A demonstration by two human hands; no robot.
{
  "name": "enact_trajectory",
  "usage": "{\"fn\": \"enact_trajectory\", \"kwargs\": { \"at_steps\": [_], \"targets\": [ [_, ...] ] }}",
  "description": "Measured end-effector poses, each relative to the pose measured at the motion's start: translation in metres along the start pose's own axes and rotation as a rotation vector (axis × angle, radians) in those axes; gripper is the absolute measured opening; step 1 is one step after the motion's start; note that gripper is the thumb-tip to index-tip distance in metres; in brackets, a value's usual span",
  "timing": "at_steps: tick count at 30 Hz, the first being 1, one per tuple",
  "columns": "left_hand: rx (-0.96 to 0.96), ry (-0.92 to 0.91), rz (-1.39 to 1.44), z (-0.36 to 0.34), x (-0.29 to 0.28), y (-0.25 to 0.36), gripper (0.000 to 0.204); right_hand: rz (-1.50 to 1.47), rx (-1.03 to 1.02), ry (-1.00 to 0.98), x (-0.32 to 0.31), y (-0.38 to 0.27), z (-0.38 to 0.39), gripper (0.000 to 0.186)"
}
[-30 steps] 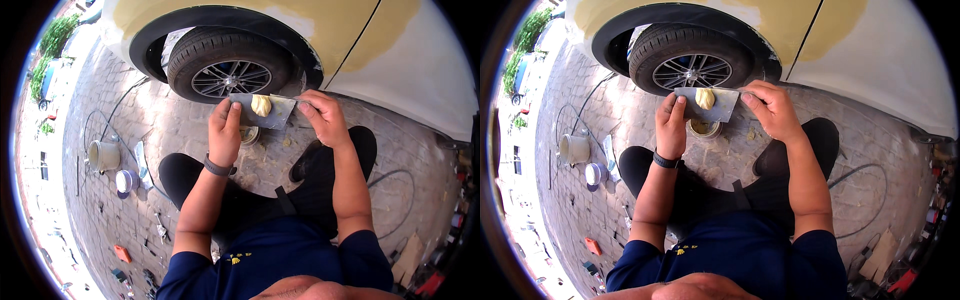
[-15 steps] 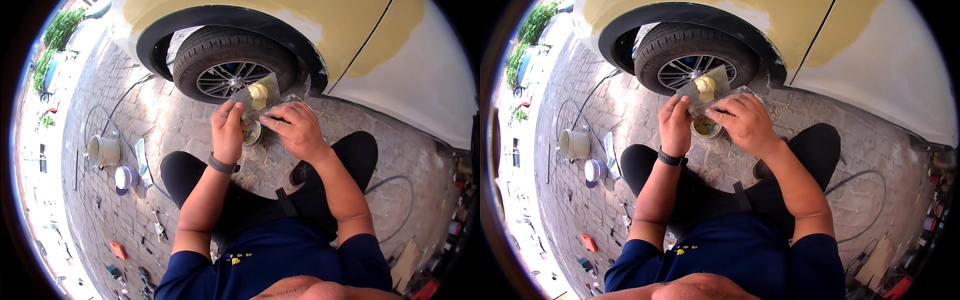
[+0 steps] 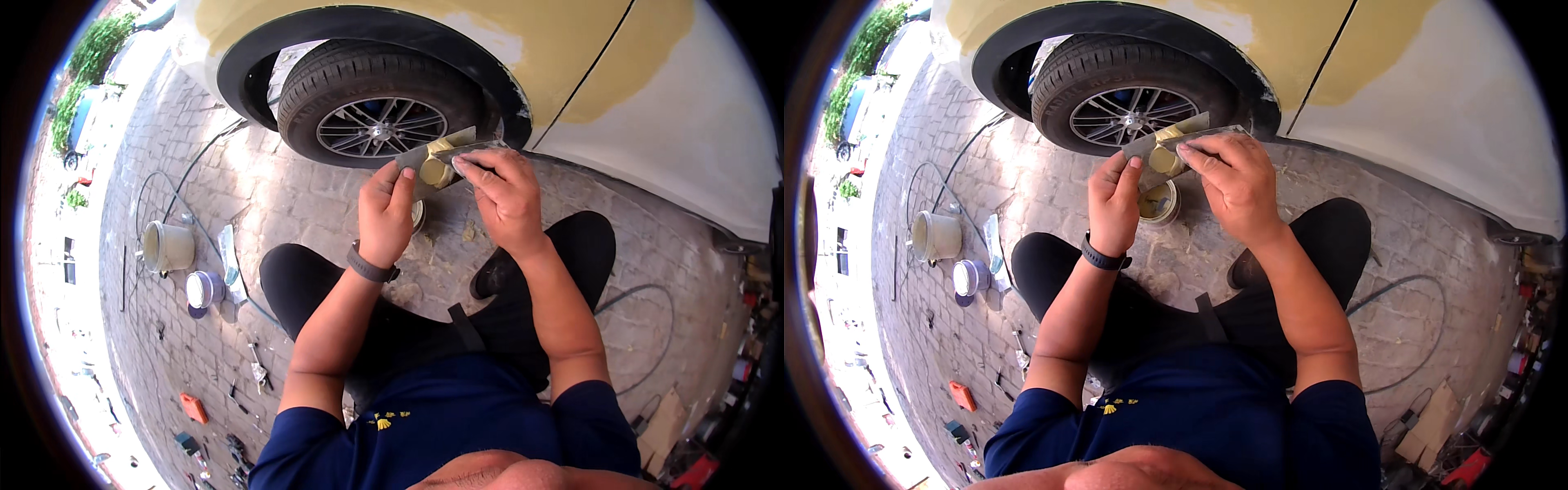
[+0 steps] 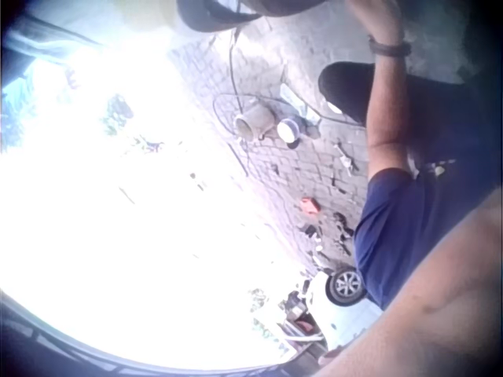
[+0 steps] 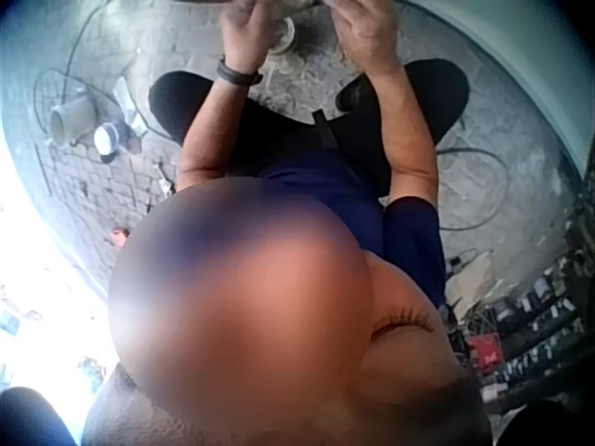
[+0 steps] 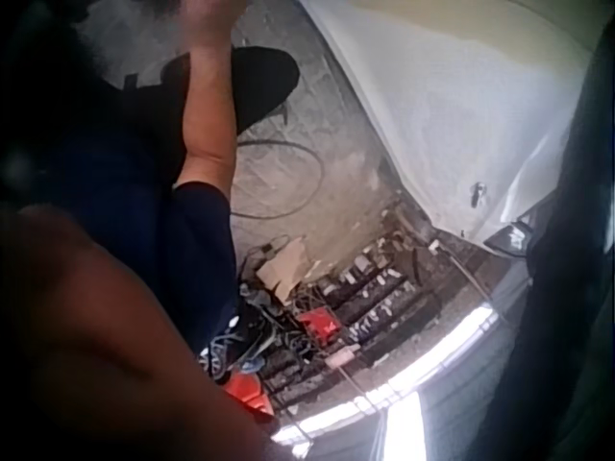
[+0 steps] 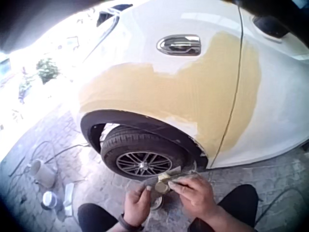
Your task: The person mixes a yellow body filler paste with a hardener on a metal mixing board using two putty knives. They then apply the mixed filler to a damaged area on the front fender of a white car, smoothing it over the surface.
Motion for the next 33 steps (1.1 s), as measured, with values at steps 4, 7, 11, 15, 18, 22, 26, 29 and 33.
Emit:
{"fn": "enact_trajectory", "kwargs": {
  "at_steps": [4, 7, 11, 15, 18, 22, 26, 29, 33],
  "targets": [
    [-0.072, -0.003, -0.003, 0.002, -0.003, 0.000, 0.019, -0.030, -0.074, -0.155, 0.005, -0.009, 0.003, 0.035],
    [0.036, -0.044, -0.098, 0.000, -0.003, -0.007, 0.019, -0.024, -0.035, 0.004, -0.004, -0.003, 0.001, 0.034],
    [0.042, -0.060, -0.151, 0.005, 0.008, 0.008, 0.019, 0.026, -0.042, -0.030, -0.002, -0.005, 0.000, 0.037],
    [0.015, -0.034, -0.088, 0.003, 0.003, 0.004, 0.019, -0.019, -0.055, -0.062, -0.003, -0.004, 0.002, 0.037],
    [0.080, -0.035, -0.123, 0.003, 0.007, 0.010, 0.019, 0.010, -0.035, 0.058, -0.006, 0.000, 0.000, 0.036],
    [0.051, -0.068, -0.170, 0.004, 0.001, 0.009, 0.019, -0.019, -0.065, -0.037, -0.004, -0.005, 0.000, 0.038],
    [0.115, -0.054, -0.153, 0.003, 0.009, 0.023, 0.017, -0.015, -0.047, -0.003, -0.006, 0.000, -0.001, 0.039],
    [0.028, -0.148, -0.256, 0.008, -0.002, 0.020, 0.022, -0.048, -0.050, -0.084, -0.010, -0.006, -0.004, 0.039],
    [0.070, -0.147, -0.199, -0.001, -0.001, 0.016, 0.017, -0.382, 0.122, -0.124, -0.024, 0.001, -0.001, 0.030]
  ]
}}
Point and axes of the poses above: each hand's wrist, its own z-axis away from the middle knuckle, its own x-axis out of the palm, y = z × x, the point moved 3 cm from there along -z, towards the middle knuckle, and after that the axes turned 8 degrees about x, right-handed, at the moved point
